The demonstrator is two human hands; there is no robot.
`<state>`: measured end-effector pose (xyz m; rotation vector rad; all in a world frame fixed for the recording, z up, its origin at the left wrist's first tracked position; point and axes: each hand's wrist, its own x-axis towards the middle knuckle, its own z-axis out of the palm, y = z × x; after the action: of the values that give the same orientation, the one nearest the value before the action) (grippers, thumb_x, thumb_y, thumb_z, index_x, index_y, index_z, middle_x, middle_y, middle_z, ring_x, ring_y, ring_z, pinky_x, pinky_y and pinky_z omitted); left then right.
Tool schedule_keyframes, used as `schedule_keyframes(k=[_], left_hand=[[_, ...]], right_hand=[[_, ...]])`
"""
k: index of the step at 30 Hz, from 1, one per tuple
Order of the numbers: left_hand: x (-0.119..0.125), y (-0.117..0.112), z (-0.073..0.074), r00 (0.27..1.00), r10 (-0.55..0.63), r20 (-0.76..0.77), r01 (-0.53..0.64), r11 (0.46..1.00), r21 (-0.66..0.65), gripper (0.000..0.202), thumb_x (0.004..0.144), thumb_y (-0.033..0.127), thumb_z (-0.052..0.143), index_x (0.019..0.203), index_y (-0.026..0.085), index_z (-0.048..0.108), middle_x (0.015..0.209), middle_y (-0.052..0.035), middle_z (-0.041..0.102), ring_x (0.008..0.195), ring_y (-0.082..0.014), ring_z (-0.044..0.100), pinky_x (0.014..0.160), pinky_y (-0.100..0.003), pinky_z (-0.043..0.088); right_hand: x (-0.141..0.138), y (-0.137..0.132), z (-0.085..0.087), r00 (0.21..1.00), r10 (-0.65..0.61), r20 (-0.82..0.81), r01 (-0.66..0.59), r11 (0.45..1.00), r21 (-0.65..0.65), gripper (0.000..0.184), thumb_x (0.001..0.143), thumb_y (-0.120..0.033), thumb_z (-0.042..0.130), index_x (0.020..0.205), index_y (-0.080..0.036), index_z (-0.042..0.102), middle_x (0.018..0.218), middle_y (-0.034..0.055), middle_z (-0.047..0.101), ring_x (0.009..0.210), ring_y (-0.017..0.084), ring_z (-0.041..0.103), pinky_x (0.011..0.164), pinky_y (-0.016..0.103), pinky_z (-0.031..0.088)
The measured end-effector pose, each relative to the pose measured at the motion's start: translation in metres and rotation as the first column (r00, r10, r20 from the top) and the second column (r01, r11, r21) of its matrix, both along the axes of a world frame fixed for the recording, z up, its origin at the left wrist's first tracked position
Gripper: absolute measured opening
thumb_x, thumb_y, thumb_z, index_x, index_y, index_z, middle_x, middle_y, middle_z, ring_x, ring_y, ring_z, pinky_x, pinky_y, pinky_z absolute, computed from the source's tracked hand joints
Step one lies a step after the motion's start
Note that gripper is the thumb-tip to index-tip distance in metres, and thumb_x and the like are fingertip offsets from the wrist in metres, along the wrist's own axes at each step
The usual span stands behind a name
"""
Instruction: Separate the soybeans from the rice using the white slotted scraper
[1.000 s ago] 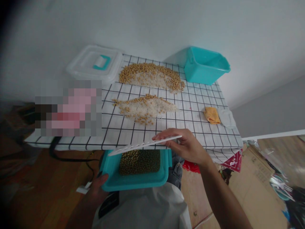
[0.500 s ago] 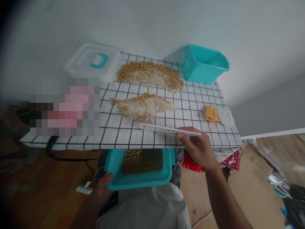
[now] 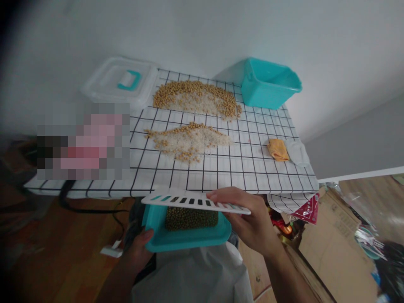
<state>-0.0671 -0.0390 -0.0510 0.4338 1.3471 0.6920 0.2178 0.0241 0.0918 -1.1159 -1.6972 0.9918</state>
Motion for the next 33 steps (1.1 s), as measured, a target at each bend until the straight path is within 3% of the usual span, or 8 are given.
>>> schedule_keyframes(k=[2,6,10,14,19,24,29,33], left_hand=[[-0.001,-0.001,-0.001,0.996,0.014,0.09,-0.013,1.0,-0.011,0.034,0.067,0.053,0.065,0.082,0.023,0.071,0.076,-0.008,0.078,0.099,-0.0389,0.072,0.08,-0.046,0.059],[-0.002,0.001,0.003,0.975,-0.004,0.223,-0.002,1.0,0.025,0.032,0.074,0.05,0.066,0.087,0.022,0.071,0.087,-0.0083,0.081,0.105,-0.0356,0.071,0.093,-0.047,0.055],[0.001,0.0,0.008,0.969,0.023,0.248,-0.03,0.999,0.024,0.035,0.074,0.046,0.067,0.096,0.02,0.07,0.095,-0.0087,0.081,0.106,-0.034,0.071,0.096,-0.047,0.054],[0.003,-0.004,0.005,0.946,0.087,0.313,-0.088,0.996,-0.01,0.036,0.075,0.047,0.067,0.098,0.019,0.067,0.09,-0.0087,0.08,0.103,-0.035,0.073,0.09,-0.048,0.056],[-0.001,-0.006,-0.003,0.965,0.081,0.25,-0.09,0.996,0.027,0.032,0.077,0.047,0.068,0.096,0.02,0.068,0.085,-0.0053,0.08,0.102,-0.0327,0.073,0.091,-0.044,0.055],[-0.002,-0.004,-0.001,0.905,0.08,0.418,-0.073,0.997,-0.033,0.034,0.074,0.046,0.074,0.097,0.021,0.069,0.086,-0.004,0.082,0.1,-0.0321,0.074,0.088,-0.042,0.057],[-0.003,-0.002,0.0,0.933,0.039,0.358,-0.036,0.999,-0.016,0.027,0.074,0.046,0.075,0.084,0.021,0.071,0.084,-0.0062,0.082,0.098,-0.033,0.075,0.085,-0.041,0.058],[-0.005,0.0,0.001,0.932,0.046,0.36,-0.045,0.999,-0.012,0.03,0.073,0.046,0.075,0.09,0.022,0.072,0.084,-0.0063,0.082,0.097,-0.0335,0.075,0.085,-0.043,0.058]], right_hand=[[0.002,0.007,0.001,0.995,-0.101,0.014,0.101,0.995,0.028,0.025,0.092,-0.019,0.065,0.111,-0.032,0.074,0.111,0.003,0.078,0.101,0.024,0.074,0.088,0.04,0.062],[0.007,0.044,-0.001,0.922,-0.367,0.121,0.35,0.926,0.141,0.015,0.089,-0.028,0.071,0.103,-0.028,0.077,0.098,0.0023,0.08,0.09,0.022,0.075,0.081,0.036,0.062],[0.004,0.085,-0.005,0.947,-0.292,0.134,0.275,0.952,0.137,0.021,0.092,-0.036,0.067,0.107,-0.024,0.076,0.106,0.0033,0.079,0.1,0.024,0.073,0.091,0.039,0.059],[-0.002,0.101,-0.008,0.97,-0.21,0.12,0.196,0.974,0.115,0.022,0.092,-0.038,0.067,0.107,-0.024,0.076,0.106,0.0025,0.079,0.1,0.023,0.074,0.09,0.038,0.058],[-0.001,0.096,-0.008,0.979,-0.166,0.116,0.155,0.983,0.1,0.02,0.092,-0.036,0.068,0.105,-0.025,0.077,0.105,0.0017,0.079,0.098,0.021,0.074,0.088,0.034,0.058],[0.004,0.086,-0.007,0.977,-0.16,0.143,0.148,0.985,0.086,0.019,0.091,-0.036,0.069,0.104,-0.025,0.077,0.101,0.0022,0.079,0.095,0.022,0.074,0.085,0.033,0.058],[0.007,0.078,-0.006,0.975,-0.181,0.132,0.171,0.982,0.085,0.016,0.091,-0.035,0.069,0.1,-0.026,0.077,0.097,0.002,0.079,0.089,0.021,0.074,0.078,0.032,0.06],[0.01,0.075,-0.005,0.97,-0.197,0.142,0.188,0.979,0.077,0.015,0.092,-0.033,0.068,0.102,-0.025,0.077,0.098,0.0023,0.079,0.091,0.02,0.074,0.08,0.031,0.06]])
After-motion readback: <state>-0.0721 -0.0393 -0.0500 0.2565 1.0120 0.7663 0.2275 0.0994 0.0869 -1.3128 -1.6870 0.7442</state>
